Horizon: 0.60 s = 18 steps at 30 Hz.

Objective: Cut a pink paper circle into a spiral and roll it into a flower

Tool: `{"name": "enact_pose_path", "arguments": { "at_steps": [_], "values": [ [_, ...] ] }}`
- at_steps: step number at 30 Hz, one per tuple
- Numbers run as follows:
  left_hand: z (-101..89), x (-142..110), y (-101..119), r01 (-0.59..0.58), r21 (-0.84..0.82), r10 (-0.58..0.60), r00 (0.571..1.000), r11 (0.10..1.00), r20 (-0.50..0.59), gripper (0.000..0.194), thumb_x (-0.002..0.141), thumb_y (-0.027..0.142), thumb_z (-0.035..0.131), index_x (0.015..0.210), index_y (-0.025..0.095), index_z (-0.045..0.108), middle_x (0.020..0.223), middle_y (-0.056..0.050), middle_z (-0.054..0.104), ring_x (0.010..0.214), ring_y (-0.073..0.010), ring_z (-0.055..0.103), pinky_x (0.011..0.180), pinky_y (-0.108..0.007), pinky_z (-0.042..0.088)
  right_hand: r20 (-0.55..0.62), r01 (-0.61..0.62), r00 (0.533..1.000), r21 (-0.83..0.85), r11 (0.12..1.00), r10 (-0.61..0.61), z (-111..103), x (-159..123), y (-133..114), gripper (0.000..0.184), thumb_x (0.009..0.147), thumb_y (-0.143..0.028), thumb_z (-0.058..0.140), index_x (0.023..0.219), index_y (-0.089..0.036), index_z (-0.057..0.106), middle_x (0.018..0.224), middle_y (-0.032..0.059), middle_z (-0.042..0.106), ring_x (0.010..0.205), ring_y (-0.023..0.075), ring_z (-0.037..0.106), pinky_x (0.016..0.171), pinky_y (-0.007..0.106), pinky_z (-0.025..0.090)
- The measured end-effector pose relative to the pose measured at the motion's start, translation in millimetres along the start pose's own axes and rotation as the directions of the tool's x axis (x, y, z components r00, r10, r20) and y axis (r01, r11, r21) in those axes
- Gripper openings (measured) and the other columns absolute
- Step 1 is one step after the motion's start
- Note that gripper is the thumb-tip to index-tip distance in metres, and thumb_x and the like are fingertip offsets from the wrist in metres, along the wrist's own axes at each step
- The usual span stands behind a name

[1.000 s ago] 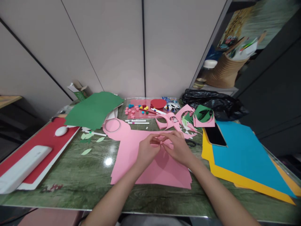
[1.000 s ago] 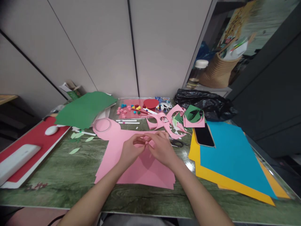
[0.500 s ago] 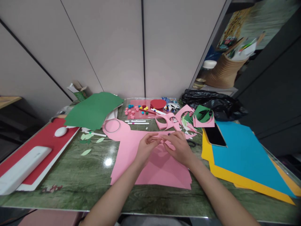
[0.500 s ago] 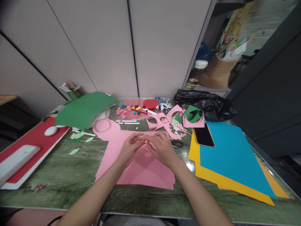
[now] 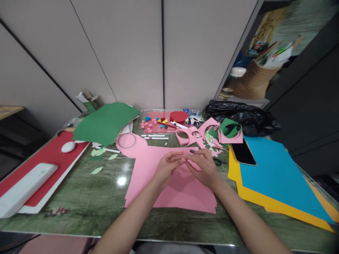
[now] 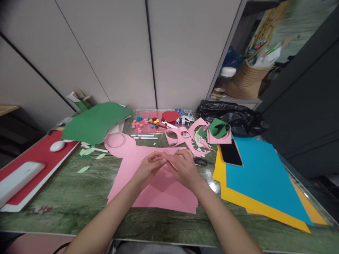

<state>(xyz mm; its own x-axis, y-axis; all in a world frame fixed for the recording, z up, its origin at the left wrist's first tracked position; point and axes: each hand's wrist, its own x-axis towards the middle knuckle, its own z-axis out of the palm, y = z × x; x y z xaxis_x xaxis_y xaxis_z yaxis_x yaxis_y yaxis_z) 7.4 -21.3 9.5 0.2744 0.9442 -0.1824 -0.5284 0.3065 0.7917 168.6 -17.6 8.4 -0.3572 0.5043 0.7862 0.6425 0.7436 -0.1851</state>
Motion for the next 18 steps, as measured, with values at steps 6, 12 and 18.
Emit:
{"name": "enact_pose_path", "arguments": {
  "at_steps": [6, 12, 18],
  "values": [
    [-4.5, 2.7, -4.5, -0.016, 0.004, 0.016, 1.000, 1.000, -0.007, 0.034, 0.059, 0.015, 0.076, 0.090, 0.015, 0.063, 0.078, -0.002, 0.069, 0.076, -0.0117, 0.061, 0.078, -0.025, 0.041, 0.017, 0.002, 1.000, -0.029, 1.000, -0.001, 1.6, -1.2, -2.4, 0.040, 0.075, -0.011, 0.061, 0.112, -0.025, 0.055, 0.082, 0.0016, 0.067, 0.082, 0.0188, 0.054, 0.073, 0.035, 0.041],
    [-3.5, 2.5, -5.5, -0.014, 0.016, 0.014, 1.000, 1.000, -0.023, 0.039, 0.056, 0.012, 0.077, 0.092, 0.016, 0.060, 0.074, 0.000, 0.067, 0.071, -0.0109, 0.060, 0.072, -0.024, 0.042, 0.012, 0.018, 1.000, -0.051, 0.999, -0.018, 4.1, -2.4, -6.3, 0.037, 0.075, -0.011, 0.061, 0.109, -0.026, 0.055, 0.089, 0.0022, 0.067, 0.090, 0.0196, 0.056, 0.080, 0.037, 0.039],
    [-1.9, 1.7, -4.2, -0.030, 0.047, 0.029, 0.999, 0.998, 0.032, 0.043, 0.058, 0.012, 0.075, 0.097, 0.018, 0.059, 0.077, 0.000, 0.066, 0.073, -0.0113, 0.060, 0.072, -0.024, 0.042, 0.010, -0.019, 1.000, -0.075, 0.997, 0.020, 5.0, -1.2, -7.3, 0.034, 0.079, -0.014, 0.059, 0.110, -0.028, 0.056, 0.083, 0.0024, 0.065, 0.083, 0.0183, 0.057, 0.078, 0.038, 0.038]
  ]
}}
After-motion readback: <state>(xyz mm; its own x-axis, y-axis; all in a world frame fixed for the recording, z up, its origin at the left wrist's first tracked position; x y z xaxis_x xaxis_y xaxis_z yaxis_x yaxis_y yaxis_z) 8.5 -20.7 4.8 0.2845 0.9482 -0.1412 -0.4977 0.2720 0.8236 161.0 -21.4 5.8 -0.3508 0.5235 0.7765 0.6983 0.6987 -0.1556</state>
